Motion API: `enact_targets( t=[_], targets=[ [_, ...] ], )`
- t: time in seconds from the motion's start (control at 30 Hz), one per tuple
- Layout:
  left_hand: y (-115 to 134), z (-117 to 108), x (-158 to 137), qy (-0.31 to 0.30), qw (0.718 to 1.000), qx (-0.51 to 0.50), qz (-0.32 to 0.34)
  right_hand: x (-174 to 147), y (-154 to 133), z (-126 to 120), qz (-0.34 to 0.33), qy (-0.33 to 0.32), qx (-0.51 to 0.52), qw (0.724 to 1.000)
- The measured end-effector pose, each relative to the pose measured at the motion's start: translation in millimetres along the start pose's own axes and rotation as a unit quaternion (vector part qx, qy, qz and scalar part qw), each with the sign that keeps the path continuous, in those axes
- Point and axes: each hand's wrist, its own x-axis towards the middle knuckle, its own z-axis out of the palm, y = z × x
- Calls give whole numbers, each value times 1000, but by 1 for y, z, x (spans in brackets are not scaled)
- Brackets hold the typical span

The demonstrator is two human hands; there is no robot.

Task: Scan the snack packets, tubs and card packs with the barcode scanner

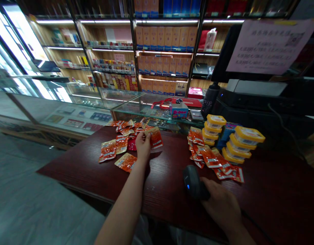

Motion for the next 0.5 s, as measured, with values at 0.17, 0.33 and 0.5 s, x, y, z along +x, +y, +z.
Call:
enact_targets(
  t=[0.17,0.33,0.5],
  targets=[
    [-5,14,-12,-62,990,-112,-57,-1,0,0,-2,-1,-12,1000],
    [-16,20,-25,-145,975,-122,-120,0,0,0,-1,-5,-5,1000],
    [-20,18,-32,-150,984,-5,-98,7,-7,-12,29,-8,68,997]
  ],
)
